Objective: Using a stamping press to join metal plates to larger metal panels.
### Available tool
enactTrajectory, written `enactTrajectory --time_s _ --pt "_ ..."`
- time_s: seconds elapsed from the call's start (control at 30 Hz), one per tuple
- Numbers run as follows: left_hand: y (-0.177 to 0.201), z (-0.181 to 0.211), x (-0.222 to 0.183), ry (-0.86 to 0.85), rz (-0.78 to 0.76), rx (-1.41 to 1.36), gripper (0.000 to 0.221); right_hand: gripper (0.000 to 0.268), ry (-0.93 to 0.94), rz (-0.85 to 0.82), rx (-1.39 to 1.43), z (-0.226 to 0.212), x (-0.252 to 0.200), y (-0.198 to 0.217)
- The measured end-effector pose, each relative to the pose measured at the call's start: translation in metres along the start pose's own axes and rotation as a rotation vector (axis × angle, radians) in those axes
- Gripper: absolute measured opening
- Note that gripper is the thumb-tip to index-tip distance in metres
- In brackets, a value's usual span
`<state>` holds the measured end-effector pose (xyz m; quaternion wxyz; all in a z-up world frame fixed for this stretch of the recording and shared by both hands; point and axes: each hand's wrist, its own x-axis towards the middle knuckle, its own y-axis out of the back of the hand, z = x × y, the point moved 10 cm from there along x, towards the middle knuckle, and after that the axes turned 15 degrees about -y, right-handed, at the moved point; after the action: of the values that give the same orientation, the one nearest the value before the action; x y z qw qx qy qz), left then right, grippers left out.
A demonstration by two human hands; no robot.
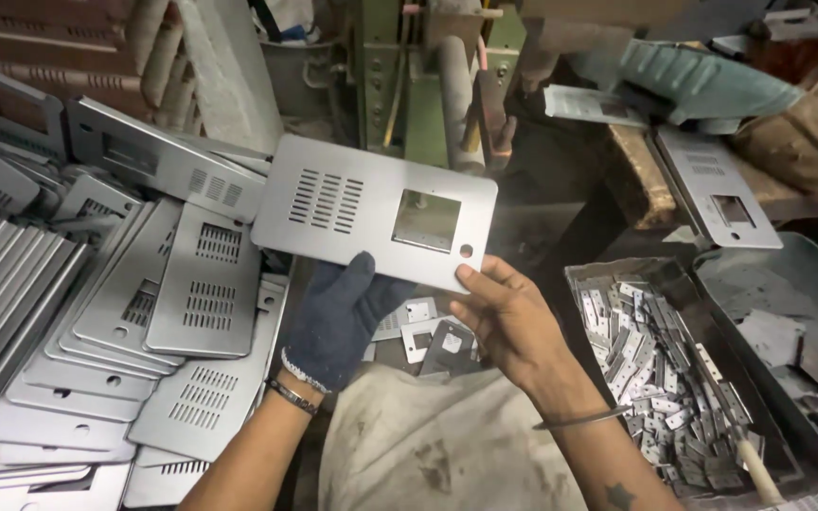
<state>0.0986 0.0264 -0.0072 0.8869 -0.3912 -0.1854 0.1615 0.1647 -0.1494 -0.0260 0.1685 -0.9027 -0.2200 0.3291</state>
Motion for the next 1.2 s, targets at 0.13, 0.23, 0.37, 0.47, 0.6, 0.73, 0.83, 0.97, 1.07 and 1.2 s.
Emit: enactTrajectory --time_s 0.13,0.23,0.37,0.47,0.6,0.73,0.83,0.97,1.07,1.2 --pt "0.002 -0.004 -0.001 0.005 -0.014 -0.026 0.039 0.018 0.016 0.002 0.042 0.002 0.000 0.002" --pt "-0.002 -0.002 -0.002 0.011 -0.016 -0.012 0.039 0.019 0.021 0.011 0.063 0.003 0.000 0.003" --pt "-0.007 0.000 -0.002 0.001 -0.045 -0.010 0.039 0.019 0.016 0.034 0.075 0.004 0.002 0.006" --pt "-0.007 0.002 -0.001 -0.009 -0.057 -0.005 0.039 0.019 0.030 0.023 0.085 0.002 0.001 0.002" --pt "-0.009 0.006 -0.001 -0.022 -0.045 0.020 0.039 0.019 0.031 0.025 0.104 0.002 0.003 0.003" --pt "-0.005 0.003 0.000 -0.036 -0.031 0.032 0.039 0.018 0.048 0.015 0.110 0.000 0.003 0.001" --pt "-0.008 0.003 0.001 -0.037 -0.039 0.007 0.038 0.018 0.049 0.035 0.117 0.000 0.004 0.002" --pt "-0.005 0.001 -0.001 -0.020 -0.021 0.013 0.038 0.018 0.055 0.039 0.129 0.000 0.005 0.004" --pt "-0.005 0.000 -0.001 -0.011 -0.011 0.032 0.038 0.018 0.062 0.026 0.149 -0.001 0.005 0.004" --pt "-0.011 0.002 -0.004 -0.009 0.006 0.052 0.039 0.020 0.058 0.004 0.136 -0.007 -0.002 0.002"
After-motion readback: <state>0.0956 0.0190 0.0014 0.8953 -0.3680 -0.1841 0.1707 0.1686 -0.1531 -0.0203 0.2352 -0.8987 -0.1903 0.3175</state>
